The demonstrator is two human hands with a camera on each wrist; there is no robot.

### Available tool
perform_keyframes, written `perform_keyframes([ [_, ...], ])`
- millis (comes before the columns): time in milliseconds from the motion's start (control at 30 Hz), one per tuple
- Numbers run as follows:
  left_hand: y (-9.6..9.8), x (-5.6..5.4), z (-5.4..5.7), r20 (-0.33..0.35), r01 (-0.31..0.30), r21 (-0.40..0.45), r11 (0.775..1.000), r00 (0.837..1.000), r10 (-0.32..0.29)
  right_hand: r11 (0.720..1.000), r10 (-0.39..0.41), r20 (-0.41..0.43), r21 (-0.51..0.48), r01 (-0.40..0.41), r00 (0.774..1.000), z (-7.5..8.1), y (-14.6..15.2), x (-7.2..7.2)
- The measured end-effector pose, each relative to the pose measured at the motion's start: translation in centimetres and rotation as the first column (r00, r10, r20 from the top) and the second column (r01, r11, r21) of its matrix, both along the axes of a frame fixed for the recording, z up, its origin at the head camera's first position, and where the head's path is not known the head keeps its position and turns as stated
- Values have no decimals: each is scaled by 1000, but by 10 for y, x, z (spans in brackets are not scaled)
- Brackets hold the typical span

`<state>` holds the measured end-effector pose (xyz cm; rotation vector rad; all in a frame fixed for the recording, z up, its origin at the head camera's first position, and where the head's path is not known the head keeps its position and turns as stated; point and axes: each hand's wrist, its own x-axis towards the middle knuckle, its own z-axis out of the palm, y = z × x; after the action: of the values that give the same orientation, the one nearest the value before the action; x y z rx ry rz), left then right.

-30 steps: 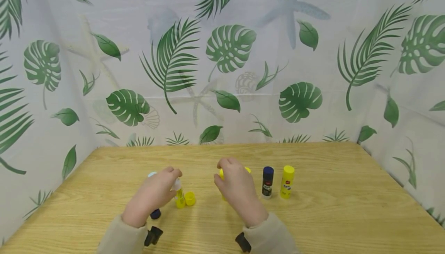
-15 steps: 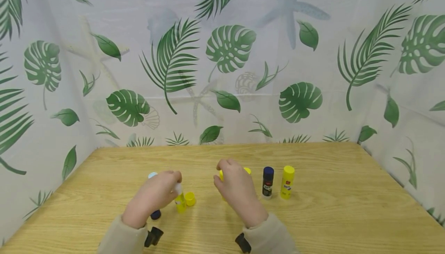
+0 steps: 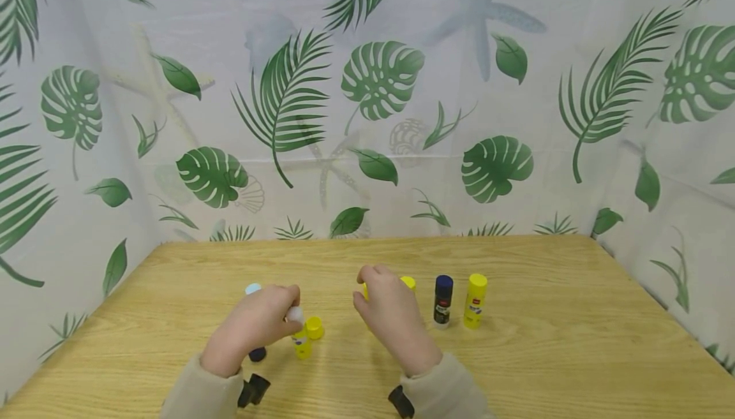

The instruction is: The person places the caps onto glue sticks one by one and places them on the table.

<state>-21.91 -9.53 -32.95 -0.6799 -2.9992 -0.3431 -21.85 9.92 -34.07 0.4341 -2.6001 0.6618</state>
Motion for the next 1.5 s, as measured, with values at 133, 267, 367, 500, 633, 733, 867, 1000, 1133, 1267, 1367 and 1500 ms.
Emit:
perform_keyframes([
  [133,0,0,0,23,-11,-13,1000,1000,11,1000,0,10,11,0,1000,-1,0,-1],
  [267,1,-2,-2,24,-13,-53,999,1000,14,1000,5,22,16,-5,1000,-1,-1,-1],
  [367,1,-4,-5,20,-10,-80,997,1000,12,1000,5,33,17,-6,999,-1,-2,-1],
  [500,1,-5,-8,18,-9,-97,995,1000,11,1000,9,53,12,-9,999,0,-2,-2],
  [633,1,-7,-10,23,-13,-98,995,1000,15,1000,13,59,13,-14,998,-1,-2,-3],
  [733,1,-7,-10,21,-16,-100,995,1000,18,1000,16,56,15,-17,998,-1,-2,-3],
  [867,1,-5,-8,29,-19,-89,996,999,22,1000,19,58,13,-20,998,-2,-2,-4],
  [1000,-2,-2,-4,15,-12,-41,999,1000,13,1000,15,58,14,-16,998,-2,-2,-4],
  [1133,-5,0,0,-56,8,37,999,998,-5,1000,11,64,15,-12,998,-1,-2,-3],
  [1267,-4,1,5,-149,13,107,994,989,3,1000,14,73,14,-15,997,-1,-2,-2],
  [1367,-3,2,8,-205,15,151,988,979,16,1000,17,73,13,-18,997,0,-2,-2],
  [1500,-2,3,11,-283,26,232,972,958,42,1000,26,71,4,-26,997,1,-2,-1],
])
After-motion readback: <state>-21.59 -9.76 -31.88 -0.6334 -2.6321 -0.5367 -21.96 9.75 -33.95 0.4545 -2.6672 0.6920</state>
